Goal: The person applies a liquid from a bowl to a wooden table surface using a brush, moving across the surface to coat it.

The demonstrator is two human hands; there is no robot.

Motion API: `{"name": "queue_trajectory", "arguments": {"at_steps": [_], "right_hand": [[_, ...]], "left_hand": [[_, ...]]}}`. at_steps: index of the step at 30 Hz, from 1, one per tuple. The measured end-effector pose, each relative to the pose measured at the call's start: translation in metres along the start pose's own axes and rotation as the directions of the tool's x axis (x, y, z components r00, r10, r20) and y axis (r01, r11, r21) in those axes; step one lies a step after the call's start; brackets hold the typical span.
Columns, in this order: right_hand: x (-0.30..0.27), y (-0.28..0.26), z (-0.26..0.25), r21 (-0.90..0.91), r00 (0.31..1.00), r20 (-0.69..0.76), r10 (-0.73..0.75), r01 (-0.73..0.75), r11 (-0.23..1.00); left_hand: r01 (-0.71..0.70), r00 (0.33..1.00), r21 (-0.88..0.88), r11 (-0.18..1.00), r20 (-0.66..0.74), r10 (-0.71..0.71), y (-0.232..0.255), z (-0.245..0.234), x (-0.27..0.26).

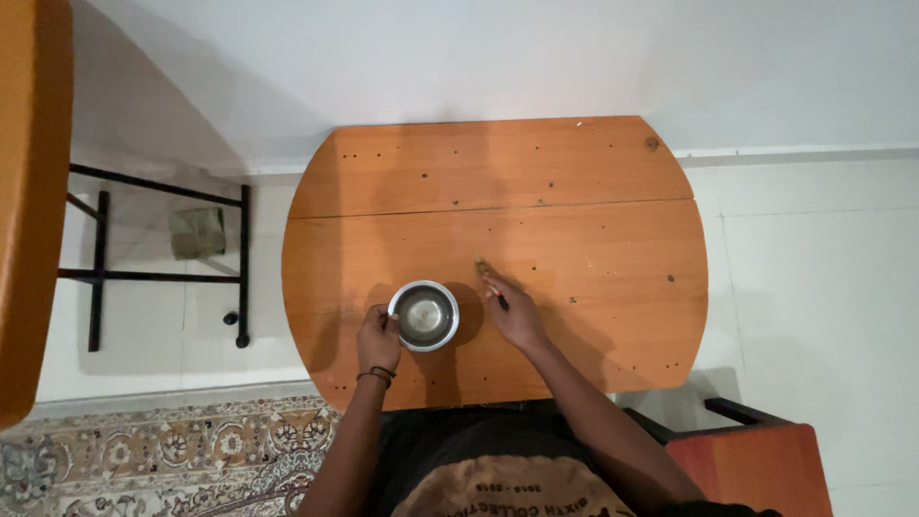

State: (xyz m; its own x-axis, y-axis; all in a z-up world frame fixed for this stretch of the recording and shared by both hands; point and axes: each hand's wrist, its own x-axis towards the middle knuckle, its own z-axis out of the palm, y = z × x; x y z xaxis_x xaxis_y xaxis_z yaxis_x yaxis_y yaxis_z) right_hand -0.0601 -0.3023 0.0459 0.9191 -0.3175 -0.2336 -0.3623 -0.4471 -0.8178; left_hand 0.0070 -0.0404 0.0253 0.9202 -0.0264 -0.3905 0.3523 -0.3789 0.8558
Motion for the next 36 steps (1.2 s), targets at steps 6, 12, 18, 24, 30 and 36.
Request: {"name": "queue_trajectory", "arguments": {"at_steps": [6,12,18,24,30,36], "right_hand": [[-0.003,0.03,-0.019,-0.002,0.993,-0.117,0.007,-0.008,1.0],[-0.015,0.046,-0.035,0.031,0.985,-0.138,0.107,-0.104,0.994],[-0.02,0.032,-0.033,-0.016,0.973,-0.197,0.117,-0.122,0.992],[-0.017,0.017,-0.02,-0.008,0.999,-0.05,0.011,-0.011,1.0],[-0.021,0.033,-0.025,0.021,0.989,-0.138,0.05,-0.048,0.999],[-0.027,0.046,-0.058,0.113,0.972,-0.159,0.174,-0.157,0.981]], "left_hand": [[-0.029,0.999,0.185,0.982,0.018,0.026,-0.001,0.008,0.003],[-0.102,0.994,0.086,0.991,0.038,0.099,-0.004,0.022,0.008],[-0.116,0.993,0.118,0.986,0.04,0.112,0.005,0.024,0.006],[-0.105,0.994,0.136,0.985,0.025,0.102,0.005,0.021,0.002],[-0.095,0.995,0.118,0.988,0.048,0.09,0.006,0.026,0.001],[-0.024,0.991,0.272,0.962,0.134,-0.014,0.022,0.041,-0.002]]}}
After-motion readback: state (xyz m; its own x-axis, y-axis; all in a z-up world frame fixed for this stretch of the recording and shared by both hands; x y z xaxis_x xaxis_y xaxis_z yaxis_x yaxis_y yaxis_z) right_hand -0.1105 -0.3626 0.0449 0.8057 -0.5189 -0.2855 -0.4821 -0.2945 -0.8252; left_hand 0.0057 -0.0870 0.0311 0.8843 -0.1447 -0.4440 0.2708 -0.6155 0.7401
